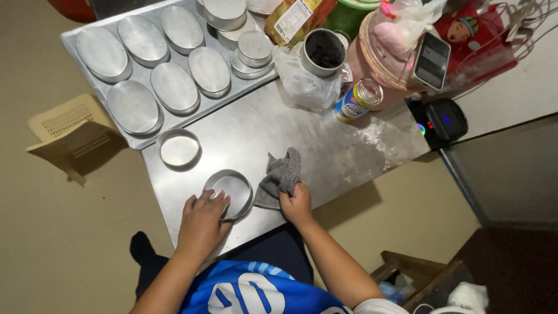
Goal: Wiping and cleaning metal cake molds using a cloth in a kitchen setting.
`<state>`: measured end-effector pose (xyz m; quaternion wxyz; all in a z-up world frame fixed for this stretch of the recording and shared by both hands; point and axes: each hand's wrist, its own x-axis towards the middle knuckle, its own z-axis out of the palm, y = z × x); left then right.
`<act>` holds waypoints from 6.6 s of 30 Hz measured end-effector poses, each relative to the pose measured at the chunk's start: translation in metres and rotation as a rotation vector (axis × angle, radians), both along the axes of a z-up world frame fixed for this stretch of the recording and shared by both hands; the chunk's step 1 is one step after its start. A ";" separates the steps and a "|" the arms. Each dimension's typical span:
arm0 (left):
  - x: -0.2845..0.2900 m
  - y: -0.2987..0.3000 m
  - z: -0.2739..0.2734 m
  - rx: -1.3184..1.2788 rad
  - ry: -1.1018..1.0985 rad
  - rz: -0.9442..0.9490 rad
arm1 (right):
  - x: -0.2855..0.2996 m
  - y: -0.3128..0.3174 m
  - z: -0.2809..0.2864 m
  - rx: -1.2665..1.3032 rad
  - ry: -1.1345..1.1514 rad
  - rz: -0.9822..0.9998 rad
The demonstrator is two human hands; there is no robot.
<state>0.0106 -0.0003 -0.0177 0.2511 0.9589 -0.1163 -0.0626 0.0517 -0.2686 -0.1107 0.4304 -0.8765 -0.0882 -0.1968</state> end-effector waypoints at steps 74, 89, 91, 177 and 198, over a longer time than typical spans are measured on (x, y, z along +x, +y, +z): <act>0.003 -0.004 -0.008 -0.022 -0.073 -0.026 | -0.001 0.002 0.012 0.017 0.043 0.021; 0.111 0.040 0.048 0.185 -0.529 -0.403 | 0.002 0.005 0.012 -0.048 -0.016 0.018; 0.143 0.044 0.054 0.151 -0.652 -0.361 | 0.006 0.007 0.015 -0.063 -0.018 0.010; -0.036 -0.004 -0.022 -1.561 0.448 -0.027 | -0.049 0.072 0.055 -0.006 -0.180 0.643; -0.060 -0.008 0.018 -0.998 0.289 -0.017 | -0.032 0.087 0.103 0.511 0.096 0.771</act>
